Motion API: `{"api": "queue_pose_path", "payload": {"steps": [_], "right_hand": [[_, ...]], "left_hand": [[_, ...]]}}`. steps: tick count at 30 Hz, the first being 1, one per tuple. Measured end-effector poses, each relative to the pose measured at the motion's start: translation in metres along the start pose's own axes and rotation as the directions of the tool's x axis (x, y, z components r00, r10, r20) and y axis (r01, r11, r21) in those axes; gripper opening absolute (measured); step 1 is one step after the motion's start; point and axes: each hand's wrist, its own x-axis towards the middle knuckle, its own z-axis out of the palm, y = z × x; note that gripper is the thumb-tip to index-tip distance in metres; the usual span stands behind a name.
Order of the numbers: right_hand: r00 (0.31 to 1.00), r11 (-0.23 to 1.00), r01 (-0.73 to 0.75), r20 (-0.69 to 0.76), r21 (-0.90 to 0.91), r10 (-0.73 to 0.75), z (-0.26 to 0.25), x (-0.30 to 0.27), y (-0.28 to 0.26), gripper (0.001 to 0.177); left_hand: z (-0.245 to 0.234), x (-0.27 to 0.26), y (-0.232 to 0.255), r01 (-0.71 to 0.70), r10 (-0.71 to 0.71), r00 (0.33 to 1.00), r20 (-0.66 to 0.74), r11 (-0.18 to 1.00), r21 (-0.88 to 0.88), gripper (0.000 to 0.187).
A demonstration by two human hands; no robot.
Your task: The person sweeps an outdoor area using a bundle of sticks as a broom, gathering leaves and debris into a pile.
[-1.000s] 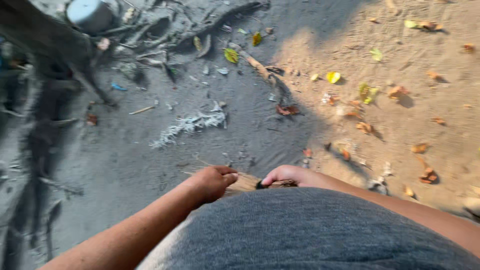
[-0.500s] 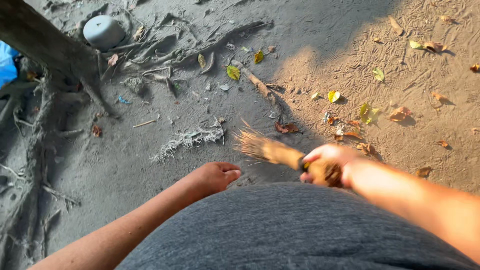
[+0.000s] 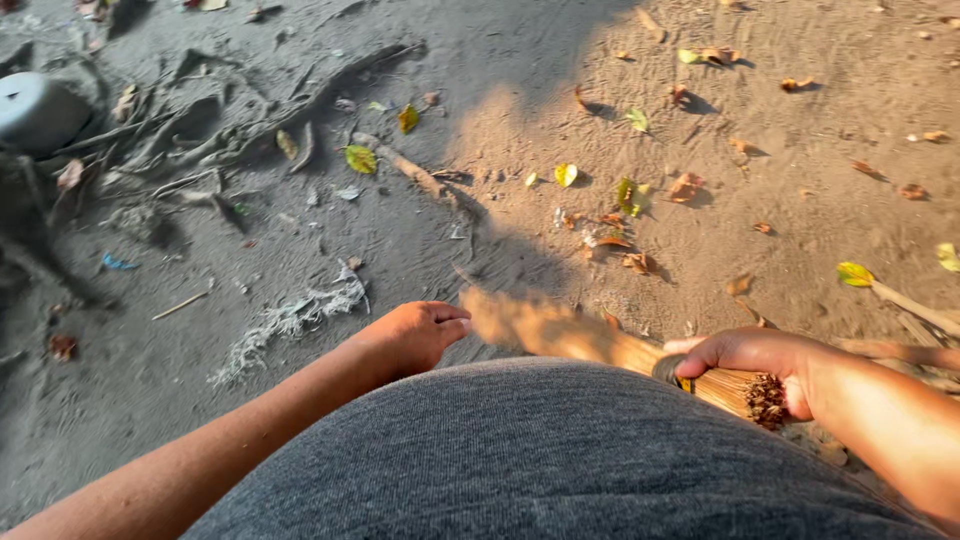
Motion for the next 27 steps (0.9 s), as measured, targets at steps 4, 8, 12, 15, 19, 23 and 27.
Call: {"api": "queue_pose_path", "payload": {"steps": [4, 8, 12, 15, 19, 23, 27], "right_hand": [[0.986, 0.963, -0.017, 0.153, -0.269, 0.06, -0.03, 0.017, -0.014, 0.06], [0.983, 0.963, 0.148, -0.071, -0.227, -0.168, -0.01, 0.015, -0.032, 0.057], [0.969, 0.968, 0.246, -0.008, -0.058, -0.247, 0.052, 0.002, -0.068, 0.054], [0.994, 0.994, 0.107, -0.033, -0.021, -0.107, 0.091, 0.026, -0.107, 0.045], [0.987, 0.991, 0.123, -0.101, -0.059, -0.129, 0.12, 0.106, -0.168, 0.042], [0.866, 0.286, 0.412, 0.274, -0.865, -0.418, 0.167, 0.134, -0.229, 0.036], [0.928, 0.854, 0.332, 0.303, -0.402, -0.218, 0.23, 0.122, -0.282, 0.058]], "left_hand": [[-0.019, 0.004, 0.009, -0.067, 0.066, 0.997, 0.027, 0.996, 0.055, 0.048], [-0.032, 0.027, -0.014, -0.165, 0.164, 0.985, -0.054, 0.986, -0.009, 0.047], [-0.05, 0.06, -0.052, -0.035, 0.04, 0.998, 0.041, 0.993, -0.114, 0.048], [-0.08, 0.087, -0.084, -0.27, 0.269, 0.963, -0.019, 0.963, -0.015, 0.048], [-0.146, 0.103, -0.125, -0.235, 0.231, 0.96, -0.157, 0.972, -0.007, 0.047], [-0.221, 0.091, -0.171, -0.129, 0.092, 0.96, -0.266, 0.984, -0.123, 0.047], [-0.286, 0.068, -0.202, 0.124, -0.18, 0.97, -0.166, 0.946, -0.301, 0.046]]}}
